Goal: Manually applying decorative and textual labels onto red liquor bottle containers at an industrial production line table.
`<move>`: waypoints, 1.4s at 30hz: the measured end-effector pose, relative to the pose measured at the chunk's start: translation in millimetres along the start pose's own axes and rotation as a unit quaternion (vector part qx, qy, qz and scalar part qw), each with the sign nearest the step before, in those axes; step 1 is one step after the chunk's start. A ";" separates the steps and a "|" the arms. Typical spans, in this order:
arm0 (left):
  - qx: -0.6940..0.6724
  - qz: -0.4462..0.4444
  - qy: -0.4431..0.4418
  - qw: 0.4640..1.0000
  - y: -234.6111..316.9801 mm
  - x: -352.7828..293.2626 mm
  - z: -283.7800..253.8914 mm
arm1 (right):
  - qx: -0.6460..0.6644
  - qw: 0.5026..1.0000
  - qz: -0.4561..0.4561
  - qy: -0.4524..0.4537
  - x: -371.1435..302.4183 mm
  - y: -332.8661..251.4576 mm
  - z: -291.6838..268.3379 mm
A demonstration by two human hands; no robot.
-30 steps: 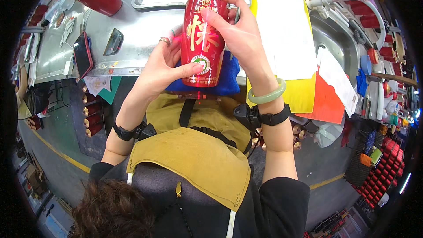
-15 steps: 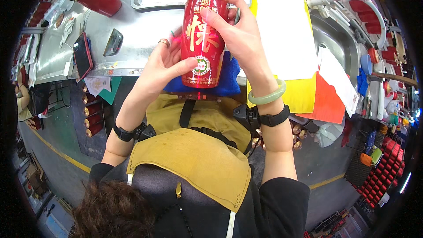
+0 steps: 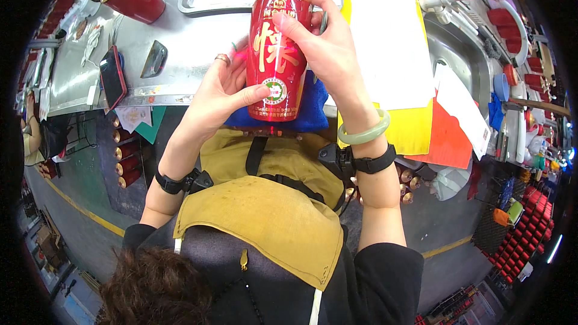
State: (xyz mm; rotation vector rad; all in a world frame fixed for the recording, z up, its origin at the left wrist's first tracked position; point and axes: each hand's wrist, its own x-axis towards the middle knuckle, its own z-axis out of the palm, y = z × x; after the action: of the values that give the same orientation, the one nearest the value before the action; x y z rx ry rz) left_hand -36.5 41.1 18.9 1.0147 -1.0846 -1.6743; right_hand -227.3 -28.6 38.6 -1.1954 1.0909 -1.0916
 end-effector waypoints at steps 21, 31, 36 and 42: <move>-0.003 0.003 0.004 1.000 -2.3 -0.4 0.4 | 0.006 1.000 -0.002 -0.003 0.3 -0.3 -0.6; 0.109 0.046 -0.008 0.993 -13.3 -12.8 -0.4 | -0.007 1.000 -0.004 -0.005 -1.7 0.5 -1.8; 0.106 0.023 -0.015 0.994 -3.8 -11.6 4.4 | 0.000 1.000 -0.007 0.003 1.3 2.4 -1.5; 0.111 0.050 -0.016 0.992 -3.5 -10.7 4.8 | -0.010 1.000 -0.018 0.006 2.5 3.5 -2.3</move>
State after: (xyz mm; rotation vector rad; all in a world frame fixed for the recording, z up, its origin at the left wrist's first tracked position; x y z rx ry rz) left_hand -38.7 53.1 18.8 1.0573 -1.3443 -1.5186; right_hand -229.0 -31.3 34.9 -1.2297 1.0951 -1.1183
